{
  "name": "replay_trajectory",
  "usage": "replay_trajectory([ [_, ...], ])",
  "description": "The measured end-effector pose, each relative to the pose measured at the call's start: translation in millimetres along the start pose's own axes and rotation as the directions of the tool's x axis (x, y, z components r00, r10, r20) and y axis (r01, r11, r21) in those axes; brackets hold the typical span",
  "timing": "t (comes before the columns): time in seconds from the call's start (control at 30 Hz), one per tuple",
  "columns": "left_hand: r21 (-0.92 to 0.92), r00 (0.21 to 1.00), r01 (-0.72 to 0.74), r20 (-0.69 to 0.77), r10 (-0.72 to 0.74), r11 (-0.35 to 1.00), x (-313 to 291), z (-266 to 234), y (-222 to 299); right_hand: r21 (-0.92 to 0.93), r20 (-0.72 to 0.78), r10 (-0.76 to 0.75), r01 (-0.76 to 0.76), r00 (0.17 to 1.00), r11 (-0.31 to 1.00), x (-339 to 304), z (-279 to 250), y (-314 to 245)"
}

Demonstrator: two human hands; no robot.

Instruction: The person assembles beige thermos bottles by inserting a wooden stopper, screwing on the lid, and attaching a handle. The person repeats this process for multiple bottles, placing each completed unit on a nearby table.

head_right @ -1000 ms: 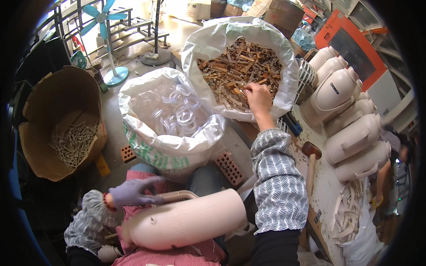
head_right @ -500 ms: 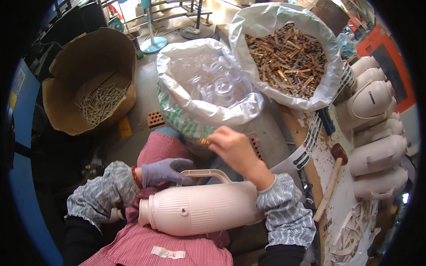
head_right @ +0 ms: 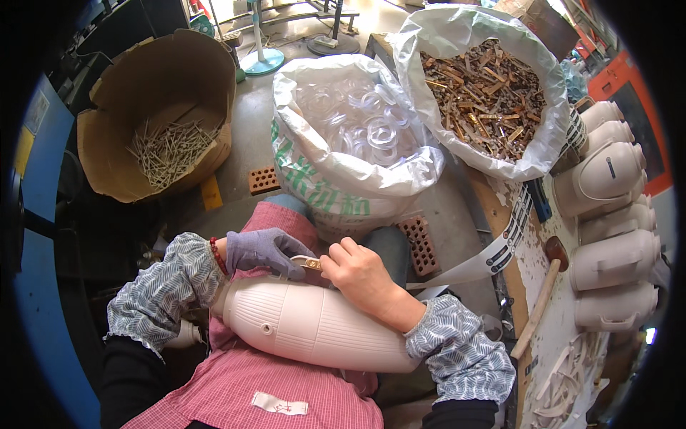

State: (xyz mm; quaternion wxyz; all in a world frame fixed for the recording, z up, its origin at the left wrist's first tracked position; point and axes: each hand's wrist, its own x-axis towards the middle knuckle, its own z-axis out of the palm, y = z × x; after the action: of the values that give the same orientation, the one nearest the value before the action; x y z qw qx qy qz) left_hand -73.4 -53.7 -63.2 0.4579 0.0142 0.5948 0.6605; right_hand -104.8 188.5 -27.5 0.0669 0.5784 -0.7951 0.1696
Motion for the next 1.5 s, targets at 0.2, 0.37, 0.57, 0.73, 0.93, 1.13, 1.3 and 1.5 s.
replay_trajectory([
  [0.2, 0.238, 0.998, 0.032, -0.066, -0.017, 0.971, -4.5, 8.5, 20.1, -0.027, 0.021, -0.013, 0.013, 1.000, 1.000, 3.0, 1.2, -0.2],
  [0.37, 0.115, 0.980, 0.018, -0.198, 0.005, 0.993, 5.6, 18.1, 11.2, 0.071, -0.007, -0.042, 0.042, 0.999, 0.997, 8.6, -11.3, 33.7],
  [0.57, 0.199, 0.982, -0.094, -0.142, 0.123, 0.975, -19.1, 36.0, 48.5, -0.285, -0.507, 0.495, -0.680, 0.705, 0.676, 11.0, -106.8, 208.7],
  [0.73, 0.843, 0.761, -0.440, 0.168, 0.626, 0.309, -59.7, 39.5, 67.3, -0.328, -0.381, 0.620, -0.727, 0.686, 0.603, -5.4, -101.6, 265.9],
  [0.93, 0.851, 0.743, -0.475, 0.250, 0.621, 0.226, -92.6, 38.1, 74.9, -0.200, -0.439, 0.649, -0.772, 0.621, 0.604, -9.9, -97.5, 269.1],
  [1.13, 0.934, 0.663, -0.348, 0.181, 0.726, 0.085, -89.2, 51.3, 84.6, -0.139, -0.320, 0.668, -0.731, 0.672, 0.668, -9.2, -105.5, 265.6],
  [1.3, 0.713, 0.658, -0.489, -0.076, 0.749, 0.502, -74.4, 58.4, 85.0, 0.154, -0.527, 0.668, -0.714, 0.525, 0.683, -6.4, -107.8, 274.9],
  [1.5, 0.989, 0.156, -0.132, -0.045, 0.987, 0.066, -39.7, 37.6, 94.2, 0.869, 0.246, 0.571, -0.439, 0.783, 0.229, 38.8, -81.3, 81.4],
])
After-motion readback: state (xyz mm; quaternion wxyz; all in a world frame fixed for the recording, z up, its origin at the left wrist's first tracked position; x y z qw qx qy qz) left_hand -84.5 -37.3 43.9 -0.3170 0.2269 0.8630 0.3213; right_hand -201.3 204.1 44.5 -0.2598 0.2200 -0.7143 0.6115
